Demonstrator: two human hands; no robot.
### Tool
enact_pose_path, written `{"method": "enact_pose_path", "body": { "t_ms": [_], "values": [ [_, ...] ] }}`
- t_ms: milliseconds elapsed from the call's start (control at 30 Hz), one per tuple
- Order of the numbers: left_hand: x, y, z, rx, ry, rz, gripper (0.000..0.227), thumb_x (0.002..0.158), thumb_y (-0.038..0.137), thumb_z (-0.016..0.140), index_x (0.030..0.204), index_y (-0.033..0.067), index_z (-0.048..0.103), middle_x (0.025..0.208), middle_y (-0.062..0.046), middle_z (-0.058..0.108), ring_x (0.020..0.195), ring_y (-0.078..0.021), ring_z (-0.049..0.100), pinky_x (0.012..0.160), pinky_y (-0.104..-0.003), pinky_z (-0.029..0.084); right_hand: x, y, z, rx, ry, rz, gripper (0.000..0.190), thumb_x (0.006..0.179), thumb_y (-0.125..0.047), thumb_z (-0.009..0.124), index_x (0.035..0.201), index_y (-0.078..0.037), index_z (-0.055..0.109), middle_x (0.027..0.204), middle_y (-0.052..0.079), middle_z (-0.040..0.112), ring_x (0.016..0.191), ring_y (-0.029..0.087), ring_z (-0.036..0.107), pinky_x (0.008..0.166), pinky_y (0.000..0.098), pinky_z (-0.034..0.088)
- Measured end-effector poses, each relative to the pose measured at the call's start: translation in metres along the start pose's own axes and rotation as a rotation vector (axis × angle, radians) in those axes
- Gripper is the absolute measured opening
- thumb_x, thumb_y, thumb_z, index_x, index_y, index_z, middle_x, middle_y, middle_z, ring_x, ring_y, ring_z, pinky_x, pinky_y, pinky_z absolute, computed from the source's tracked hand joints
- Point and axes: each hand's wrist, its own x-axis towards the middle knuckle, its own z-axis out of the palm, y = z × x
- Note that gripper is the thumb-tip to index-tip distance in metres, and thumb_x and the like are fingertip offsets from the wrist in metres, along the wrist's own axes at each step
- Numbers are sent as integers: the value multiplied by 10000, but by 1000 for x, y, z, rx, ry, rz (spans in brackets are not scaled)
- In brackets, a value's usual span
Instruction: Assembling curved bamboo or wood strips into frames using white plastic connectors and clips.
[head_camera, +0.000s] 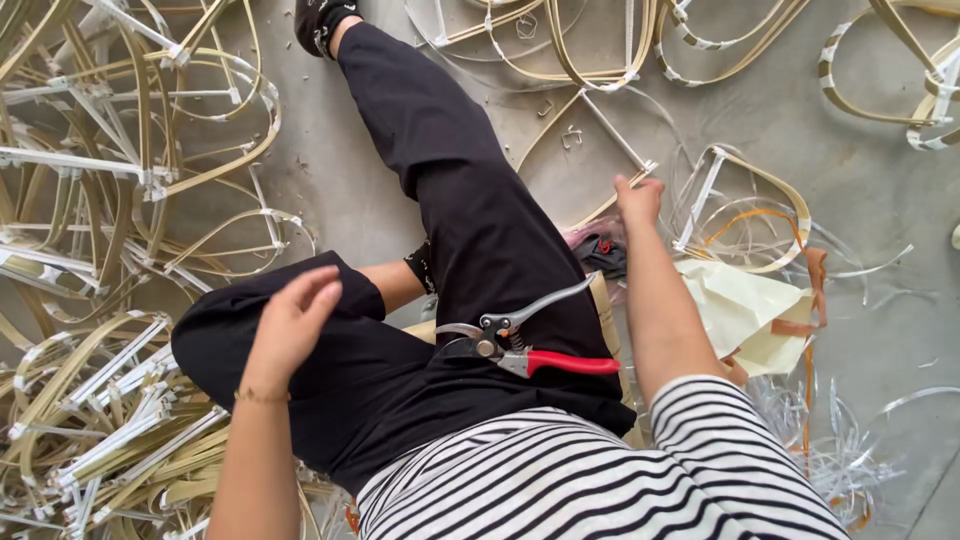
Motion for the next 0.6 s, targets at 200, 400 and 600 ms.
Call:
{"method": "enact_pose_path", "body": {
  "t_ms": [200,400,600],
  "values": [
    [-15,18,11,76,39,-152,382,942,206,686,1296,61,680,1128,-86,768,1004,-137,711,896,-281,544,112,116,78,-220,98,-95,592,667,-178,881,1100,26,533,965,198,695,793,282,695,669,350,567],
    [1,35,20,50,34,-25,361,955,181,680,1289,46,666,1166,-100,759,1053,-156,718,918,-292,556,-12,-2,-23,418,-632,133,222,927,-237,714,1016,-90,574,761,-42,555,572,77,505,458,253,383],
    [-12,88,34,59,42,256,392,948,141,693,1322,38,639,1172,-119,736,1033,-173,732,885,-292,581,-175,-101,-168,225,-495,-604,126,1059,-178,600,1106,-68,560,892,35,694,658,59,566,544,231,436]
  ]
}}
